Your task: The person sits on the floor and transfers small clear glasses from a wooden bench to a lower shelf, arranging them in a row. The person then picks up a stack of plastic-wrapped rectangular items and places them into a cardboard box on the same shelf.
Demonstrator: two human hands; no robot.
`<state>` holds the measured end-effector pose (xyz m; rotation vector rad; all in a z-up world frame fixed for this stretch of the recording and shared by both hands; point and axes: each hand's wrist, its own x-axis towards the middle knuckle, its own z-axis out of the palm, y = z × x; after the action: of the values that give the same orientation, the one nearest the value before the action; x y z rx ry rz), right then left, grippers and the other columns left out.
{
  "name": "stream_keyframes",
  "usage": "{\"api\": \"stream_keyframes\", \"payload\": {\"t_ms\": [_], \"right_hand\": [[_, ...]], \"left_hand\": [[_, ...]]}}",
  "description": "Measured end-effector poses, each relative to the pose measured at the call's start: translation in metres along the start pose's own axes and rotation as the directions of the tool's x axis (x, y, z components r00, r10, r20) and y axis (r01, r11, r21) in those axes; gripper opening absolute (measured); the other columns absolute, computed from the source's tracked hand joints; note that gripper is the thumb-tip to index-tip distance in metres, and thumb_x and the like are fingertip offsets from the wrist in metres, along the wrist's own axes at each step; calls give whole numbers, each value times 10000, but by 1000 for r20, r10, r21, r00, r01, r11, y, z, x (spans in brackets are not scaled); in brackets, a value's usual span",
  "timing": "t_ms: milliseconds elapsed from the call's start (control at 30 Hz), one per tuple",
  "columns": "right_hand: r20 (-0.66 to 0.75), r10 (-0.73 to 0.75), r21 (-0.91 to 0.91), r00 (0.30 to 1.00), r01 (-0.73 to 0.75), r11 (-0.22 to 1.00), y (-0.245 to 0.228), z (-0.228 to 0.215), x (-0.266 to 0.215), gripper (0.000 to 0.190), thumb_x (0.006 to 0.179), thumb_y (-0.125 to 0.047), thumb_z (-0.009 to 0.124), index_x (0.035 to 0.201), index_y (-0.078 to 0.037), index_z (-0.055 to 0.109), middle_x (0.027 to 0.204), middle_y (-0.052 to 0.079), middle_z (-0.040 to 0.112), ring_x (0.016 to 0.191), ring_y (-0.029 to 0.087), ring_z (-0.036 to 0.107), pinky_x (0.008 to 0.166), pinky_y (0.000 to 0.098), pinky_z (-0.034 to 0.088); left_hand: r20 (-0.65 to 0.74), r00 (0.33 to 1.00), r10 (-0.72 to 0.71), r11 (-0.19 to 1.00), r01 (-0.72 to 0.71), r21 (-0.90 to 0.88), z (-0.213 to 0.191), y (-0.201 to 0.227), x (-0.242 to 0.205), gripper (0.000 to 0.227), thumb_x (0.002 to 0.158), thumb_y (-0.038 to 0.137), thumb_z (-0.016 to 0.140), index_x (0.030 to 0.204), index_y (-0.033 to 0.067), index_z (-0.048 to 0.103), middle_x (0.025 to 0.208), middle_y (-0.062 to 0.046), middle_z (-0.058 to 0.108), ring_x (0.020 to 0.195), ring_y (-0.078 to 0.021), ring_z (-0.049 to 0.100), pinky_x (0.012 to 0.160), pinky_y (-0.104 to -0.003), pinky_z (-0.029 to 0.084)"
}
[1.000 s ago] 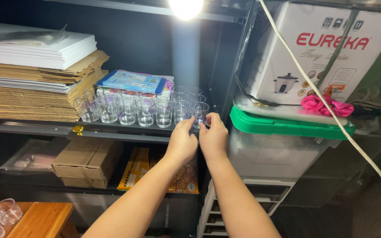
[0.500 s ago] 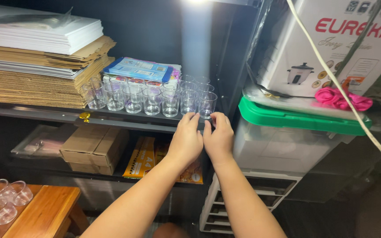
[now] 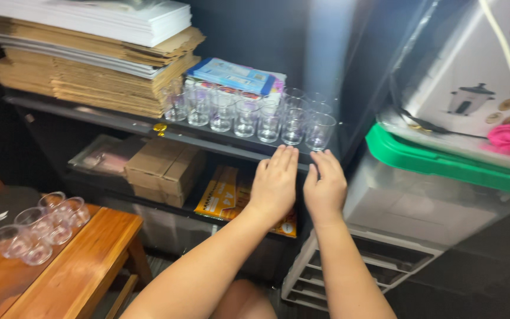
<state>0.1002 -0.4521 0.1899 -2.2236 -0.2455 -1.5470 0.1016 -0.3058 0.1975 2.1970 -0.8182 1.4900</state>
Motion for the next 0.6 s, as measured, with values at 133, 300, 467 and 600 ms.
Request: {"api": "stream_keyframes", "payload": {"t_ms": [133, 300, 467, 600], "right_hand": [[26, 14, 1, 1000, -14, 1000, -2, 2, -5, 285, 923, -36, 684, 1193, -77, 763, 1187, 149, 732, 1259, 343, 651, 1073, 437, 512], [130, 108, -151, 986, -88, 985, -5, 2, -8, 311, 977, -114, 679, 1285, -86, 714, 1314, 97, 688, 1366, 278, 585, 1111, 392, 498], [148, 105, -156, 983, -81, 984, -4, 1, -7, 321, 980, -121, 683, 1297, -80, 702, 1329, 98, 671, 1384, 289, 567, 1114, 410, 496], [74, 22, -112, 997, -14, 994, -4, 3, -7, 355, 881, -70, 760, 1233, -85, 726, 1253, 120, 677, 1319, 352, 611, 1093, 461, 497]], "left_hand": [[8, 1000, -21, 1000, 21, 15, 4, 0, -6, 532, 892, 67, 510, 1409, -38, 581, 1363, -197, 638, 1331, -315, 566, 968, -431, 442], [176, 984, -34, 999, 41, -35, 5, 4, -9, 668, 848, 1, 533, 1506, -70, 441, 1480, -267, 525, 1437, -385, 455, 1053, -509, 359], [250, 967, -56, 995, 76, -72, 1, 3, -5, 740, 801, 26, 597, 1514, -58, 418, 1507, -270, 486, 1465, -398, 418, 1085, -536, 352], [351, 930, -109, 973, 173, -155, -29, -5, -4, 721, 816, 83, 694, 1497, 1, 471, 1510, -254, 475, 1485, -421, 393, 1139, -594, 324]]}}
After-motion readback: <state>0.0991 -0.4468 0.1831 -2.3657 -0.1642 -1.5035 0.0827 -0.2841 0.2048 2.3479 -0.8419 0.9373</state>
